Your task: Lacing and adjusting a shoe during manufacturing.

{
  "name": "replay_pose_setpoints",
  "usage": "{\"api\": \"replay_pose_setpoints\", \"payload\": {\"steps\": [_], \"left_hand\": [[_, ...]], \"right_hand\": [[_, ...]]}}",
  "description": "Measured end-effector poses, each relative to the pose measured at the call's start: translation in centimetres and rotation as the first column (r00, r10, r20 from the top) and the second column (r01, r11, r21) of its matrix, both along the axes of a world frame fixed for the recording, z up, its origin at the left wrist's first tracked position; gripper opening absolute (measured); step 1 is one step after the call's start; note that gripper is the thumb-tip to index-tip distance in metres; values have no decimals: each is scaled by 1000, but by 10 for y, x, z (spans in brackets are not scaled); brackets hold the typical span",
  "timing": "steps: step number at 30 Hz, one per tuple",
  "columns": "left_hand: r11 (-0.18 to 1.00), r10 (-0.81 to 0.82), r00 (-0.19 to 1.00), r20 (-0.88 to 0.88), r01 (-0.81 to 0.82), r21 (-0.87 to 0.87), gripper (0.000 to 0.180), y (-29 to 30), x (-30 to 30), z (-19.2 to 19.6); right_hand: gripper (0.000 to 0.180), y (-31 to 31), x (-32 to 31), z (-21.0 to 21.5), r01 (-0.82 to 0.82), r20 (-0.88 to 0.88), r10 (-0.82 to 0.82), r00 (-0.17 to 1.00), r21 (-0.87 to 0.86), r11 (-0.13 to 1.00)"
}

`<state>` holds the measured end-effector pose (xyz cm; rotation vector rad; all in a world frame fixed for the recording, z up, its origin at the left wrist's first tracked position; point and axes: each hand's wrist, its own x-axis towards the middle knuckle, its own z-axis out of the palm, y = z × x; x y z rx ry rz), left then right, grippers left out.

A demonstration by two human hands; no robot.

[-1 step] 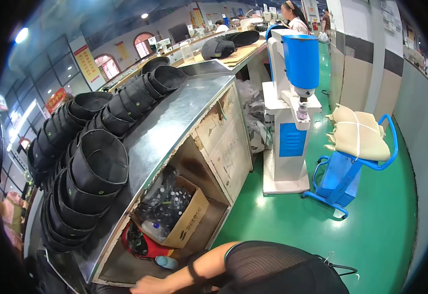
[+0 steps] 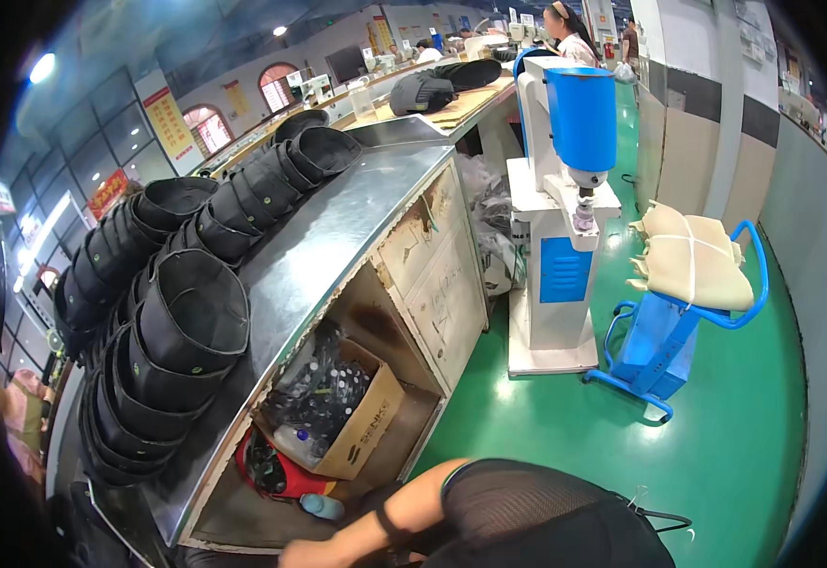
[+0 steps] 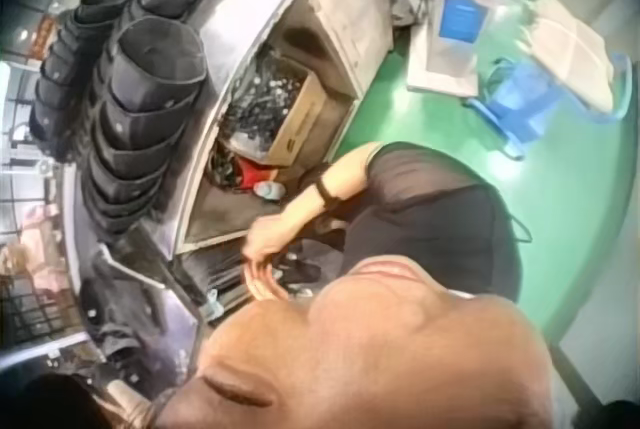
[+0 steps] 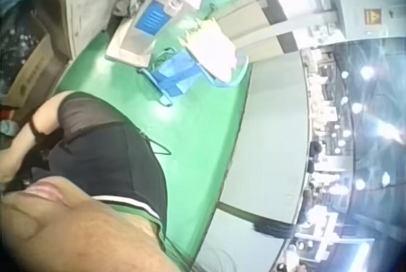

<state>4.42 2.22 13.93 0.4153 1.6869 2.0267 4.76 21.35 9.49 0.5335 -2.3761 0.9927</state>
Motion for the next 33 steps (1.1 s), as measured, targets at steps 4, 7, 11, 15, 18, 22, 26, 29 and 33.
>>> {"api": "replay_pose_setpoints", "payload": {"steps": [4,7,11,15,18,22,26,29,33], "left_hand": [[870,-331,932,151,239,430,63,9,-11,1],[886,-293,949,113,225,406,60,-4,-19,-5],[899,-295,953,73,251,359,57,-1,-27,-15],[905,-333,942,42,307,294,54,15,-38,-27],[905,-353,936,7,340,255,52,34,-48,-36],[902,-367,930,-36,365,232,49,57,-62,-55],[906,-360,931,-63,365,214,46,71,-75,-82],[919,-331,940,-88,342,195,44,74,-89,-102],[921,-343,934,-105,356,160,41,91,-100,-128]], "right_hand": [[9,14,94,-64,-540,105,531,841,111,834],[23,39,135,-118,-391,473,384,793,-87,916],[17,93,150,-106,136,633,563,531,-719,681],[17,149,136,-84,410,198,873,447,-912,-3],[12,187,120,-89,478,124,704,699,-814,-331],[8,242,114,-115,271,72,332,940,-749,-605],[9,288,117,-131,279,373,-20,927,-725,-629],[11,302,107,-107,244,457,-228,860,-760,-603],[16,354,130,-117,157,462,-419,781,-795,-585]]}}
